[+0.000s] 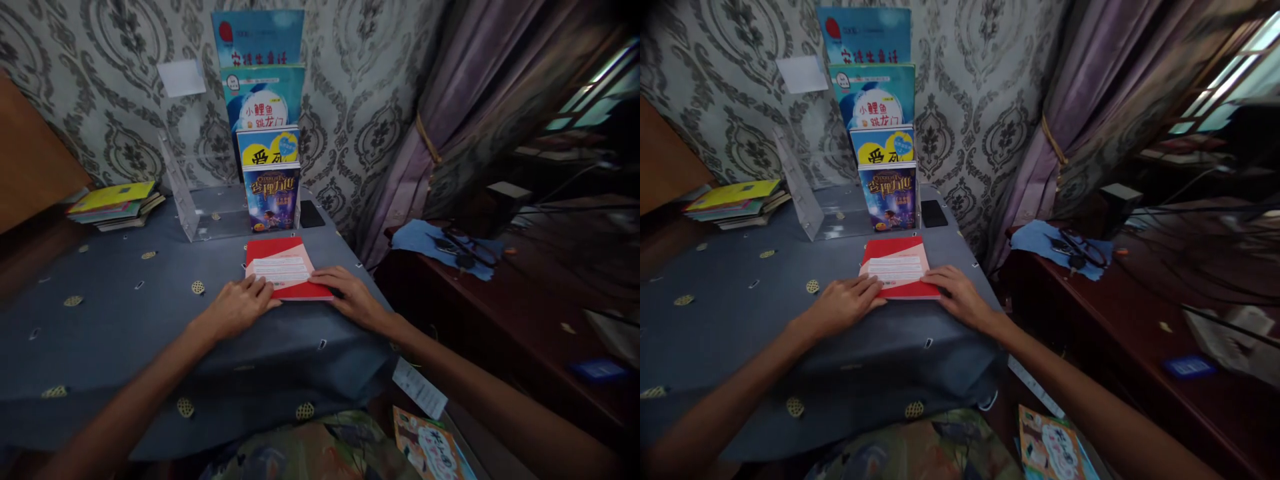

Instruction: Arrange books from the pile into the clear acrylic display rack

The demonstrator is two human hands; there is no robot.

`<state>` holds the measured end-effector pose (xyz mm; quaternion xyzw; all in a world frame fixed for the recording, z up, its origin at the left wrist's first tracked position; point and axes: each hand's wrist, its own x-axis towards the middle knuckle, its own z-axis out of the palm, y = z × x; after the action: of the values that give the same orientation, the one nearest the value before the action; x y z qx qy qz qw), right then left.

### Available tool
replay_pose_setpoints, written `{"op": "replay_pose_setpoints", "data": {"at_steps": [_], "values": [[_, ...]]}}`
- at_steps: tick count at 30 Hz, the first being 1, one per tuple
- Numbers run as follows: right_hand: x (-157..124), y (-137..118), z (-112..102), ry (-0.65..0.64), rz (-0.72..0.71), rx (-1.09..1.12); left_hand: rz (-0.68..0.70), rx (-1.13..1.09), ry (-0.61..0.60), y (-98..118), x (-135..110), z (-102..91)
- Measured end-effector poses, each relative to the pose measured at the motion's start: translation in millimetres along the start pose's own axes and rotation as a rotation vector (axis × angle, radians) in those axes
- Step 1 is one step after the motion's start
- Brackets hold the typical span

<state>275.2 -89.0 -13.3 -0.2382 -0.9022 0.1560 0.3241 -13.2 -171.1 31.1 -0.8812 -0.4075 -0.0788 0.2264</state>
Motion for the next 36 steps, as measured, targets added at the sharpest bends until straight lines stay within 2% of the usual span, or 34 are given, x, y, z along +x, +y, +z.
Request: {"op": "replay_pose_setpoints", "data": {"at_steps": [4, 8, 12, 15, 18, 20, 22, 25, 28, 31, 36], "values": [[15.9, 6.6, 1.2, 0.052, 0.037, 0.089, 0.016, -0.040, 0.135, -4.4, -1.2, -25.6], [38.0, 10.2, 2.8, 0.074, 0.029, 0.182, -0.038, -0.128, 0.272, -17.1, 3.4, -57.0], [58.3, 5.8, 0.0, 0.250, 0.129, 0.294, -0.190, -0.301, 0.445, -38.7, 15.2, -78.6], [71.4, -5.4, -8.3, 0.342, 0.221, 0.443, -0.412, -0.560, 0.610, -56.4, 28.2, -76.6], [81.4, -15.8, -17.9, 0.374, 0.301, 0.570, -0.565, -0.916, 0.675, -70.9, 41.4, -55.6], [86.0, -16.3, -20.0, 0.349, 0.398, 0.638, -0.624, -1.114, 0.650, -77.6, 47.3, -32.6], [88.8, -9.8, -16.0, 0.289, 0.517, 0.727, -0.725, -1.249, 0.574, -81.9, 49.1, -4.6], [88.8, 8.5, -0.4, 0.212, 0.683, 0.838, -0.861, -1.404, 0.362, -86.1, 45.2, 40.5], [84.9, 26.4, 15.9, 0.118, 0.770, 0.825, -0.923, -1.439, 0.147, -90.3, 38.6, 76.1], [81.4, 37.2, 21.7, -0.003, 0.763, 0.728, -0.901, -1.280, 0.014, -94.1, 35.8, 89.8], [82.1, 40.9, 10.6, -0.116, 0.686, 0.420, -0.792, -0.675, -0.158, -88.5, 39.3, 75.4]]}}
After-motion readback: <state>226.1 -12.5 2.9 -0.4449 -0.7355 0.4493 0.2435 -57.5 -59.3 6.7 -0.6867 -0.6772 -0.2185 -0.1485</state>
